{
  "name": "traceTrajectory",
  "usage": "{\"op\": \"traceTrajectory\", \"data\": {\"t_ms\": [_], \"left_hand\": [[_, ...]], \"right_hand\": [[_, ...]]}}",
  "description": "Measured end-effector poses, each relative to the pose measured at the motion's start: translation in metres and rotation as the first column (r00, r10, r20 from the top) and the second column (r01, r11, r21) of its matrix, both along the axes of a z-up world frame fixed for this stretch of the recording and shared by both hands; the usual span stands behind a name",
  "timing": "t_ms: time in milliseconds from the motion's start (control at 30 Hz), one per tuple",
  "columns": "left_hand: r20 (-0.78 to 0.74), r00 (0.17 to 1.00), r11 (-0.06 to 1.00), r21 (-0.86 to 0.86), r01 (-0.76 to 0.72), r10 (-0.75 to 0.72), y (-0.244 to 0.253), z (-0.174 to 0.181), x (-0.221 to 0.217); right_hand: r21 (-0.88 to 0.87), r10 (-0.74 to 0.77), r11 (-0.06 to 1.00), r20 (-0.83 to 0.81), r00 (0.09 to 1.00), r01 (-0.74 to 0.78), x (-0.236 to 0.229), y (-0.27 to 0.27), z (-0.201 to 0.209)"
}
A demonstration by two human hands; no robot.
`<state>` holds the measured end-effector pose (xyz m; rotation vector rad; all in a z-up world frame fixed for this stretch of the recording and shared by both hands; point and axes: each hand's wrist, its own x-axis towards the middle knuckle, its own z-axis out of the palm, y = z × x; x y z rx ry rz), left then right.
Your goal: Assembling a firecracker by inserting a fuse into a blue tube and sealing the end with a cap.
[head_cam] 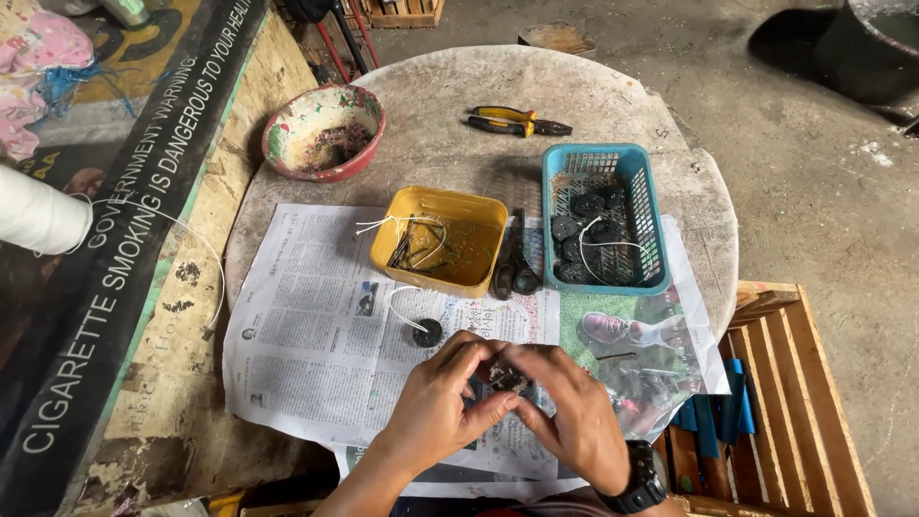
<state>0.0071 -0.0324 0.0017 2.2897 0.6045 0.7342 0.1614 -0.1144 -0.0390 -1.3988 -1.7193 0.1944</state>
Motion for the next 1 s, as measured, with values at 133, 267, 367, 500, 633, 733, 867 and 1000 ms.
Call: {"op": "traceTrajectory", "data": {"t_ms": [133,267,367,500,633,733,867,1000], "left_hand": [[-0.028,0.996,0.996,-0.013,0.084,-0.084,0.0,0.005,-0.003],[0.153,0.988,1.0,-0.022,0.005,-0.002,0.014,0.003,-0.015],[0.314,0.943,0.981,0.113,-0.156,0.114,0.023,-0.005,-0.019],[-0.055,0.994,0.994,0.06,-0.091,0.094,0.014,-0.01,-0.007],[0.17,0.979,0.967,0.247,0.068,-0.112,-0.003,-0.016,0.01],[0.276,0.949,0.956,0.284,0.072,-0.153,-0.014,0.002,0.015],[0.287,0.956,0.977,0.211,0.003,-0.065,-0.015,-0.002,0.023],[0.357,0.933,0.999,0.038,0.031,-0.042,-0.013,-0.016,0.033]], "right_hand": [[-0.011,0.009,1.0,0.042,0.999,-0.009,0.008,-0.001,0.001],[0.017,-0.142,0.988,-0.253,0.957,0.151,0.043,0.006,-0.02],[-0.099,-0.168,0.975,-0.912,0.374,0.198,0.065,0.006,-0.03],[0.0,0.018,0.994,-0.987,-0.162,0.113,0.083,0.005,-0.048],[-0.039,-0.026,0.999,-0.941,-0.337,0.031,0.085,0.004,-0.062],[-0.014,-0.01,1.0,-0.961,-0.277,0.013,0.079,0.002,-0.06],[-0.106,-0.078,0.983,-0.981,-0.177,0.151,0.06,0.002,-0.036],[0.032,0.049,0.983,-0.995,-0.088,0.181,0.06,-0.002,-0.039]]}}
